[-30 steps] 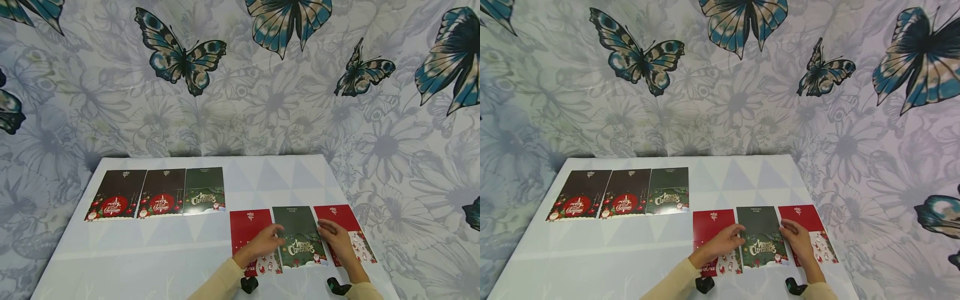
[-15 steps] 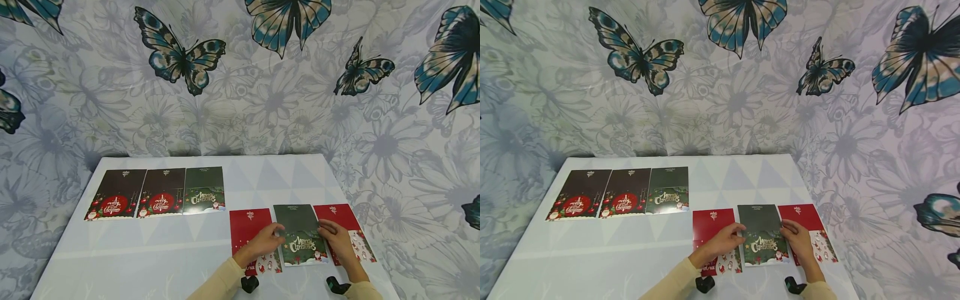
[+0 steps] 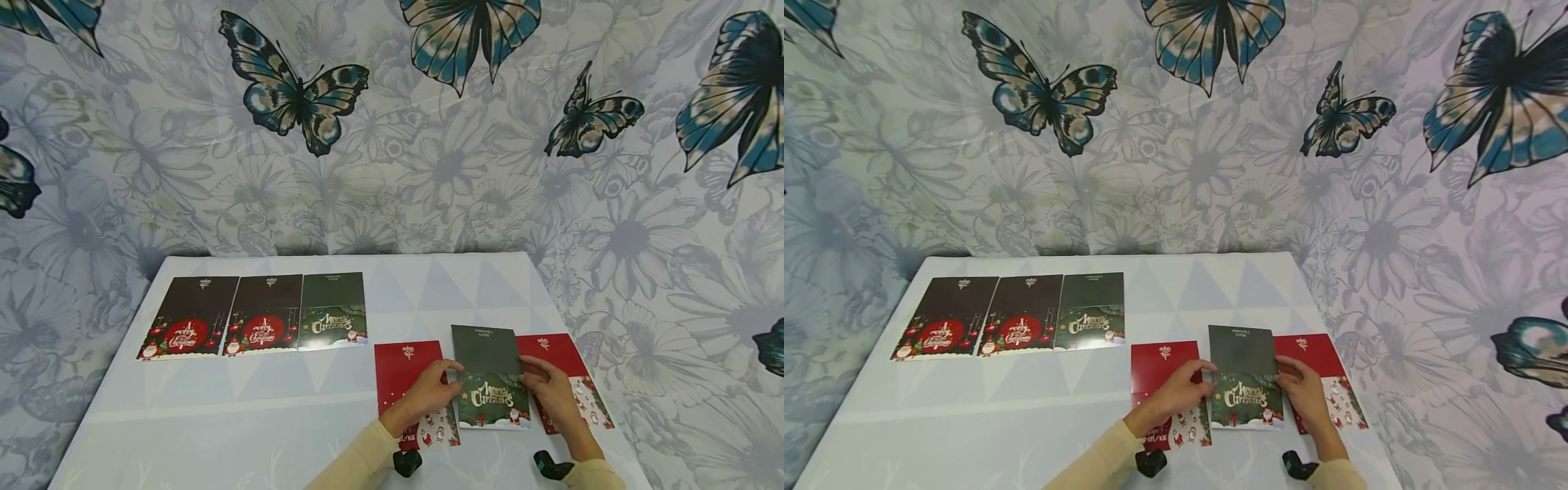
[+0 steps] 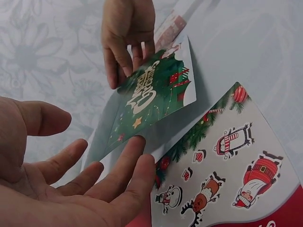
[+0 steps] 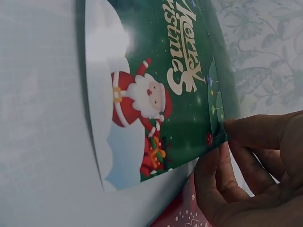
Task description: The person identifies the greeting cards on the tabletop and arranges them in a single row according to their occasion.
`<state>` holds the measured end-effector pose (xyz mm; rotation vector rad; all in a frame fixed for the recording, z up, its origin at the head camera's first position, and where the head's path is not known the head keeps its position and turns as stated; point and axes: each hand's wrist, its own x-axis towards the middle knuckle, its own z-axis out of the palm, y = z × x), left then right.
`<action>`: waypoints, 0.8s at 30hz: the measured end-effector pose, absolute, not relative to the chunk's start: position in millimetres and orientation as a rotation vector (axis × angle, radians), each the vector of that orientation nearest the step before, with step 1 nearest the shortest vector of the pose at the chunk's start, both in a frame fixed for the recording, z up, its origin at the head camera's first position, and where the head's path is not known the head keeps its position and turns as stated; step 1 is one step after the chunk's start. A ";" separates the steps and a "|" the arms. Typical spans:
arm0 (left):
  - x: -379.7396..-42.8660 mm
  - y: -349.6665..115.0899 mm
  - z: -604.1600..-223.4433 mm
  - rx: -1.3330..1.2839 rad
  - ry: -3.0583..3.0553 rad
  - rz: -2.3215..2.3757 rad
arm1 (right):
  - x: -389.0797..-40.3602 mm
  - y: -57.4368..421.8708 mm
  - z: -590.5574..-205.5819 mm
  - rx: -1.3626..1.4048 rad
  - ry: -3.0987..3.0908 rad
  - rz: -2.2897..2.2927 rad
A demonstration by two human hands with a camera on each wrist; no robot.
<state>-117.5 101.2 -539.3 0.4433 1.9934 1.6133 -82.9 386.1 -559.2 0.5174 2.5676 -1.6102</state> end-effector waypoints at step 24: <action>-126.3 93.0 -545.5 0.371 2.051 1.734 | -100.5 365.2 -553.0 0.445 2.553 -1.737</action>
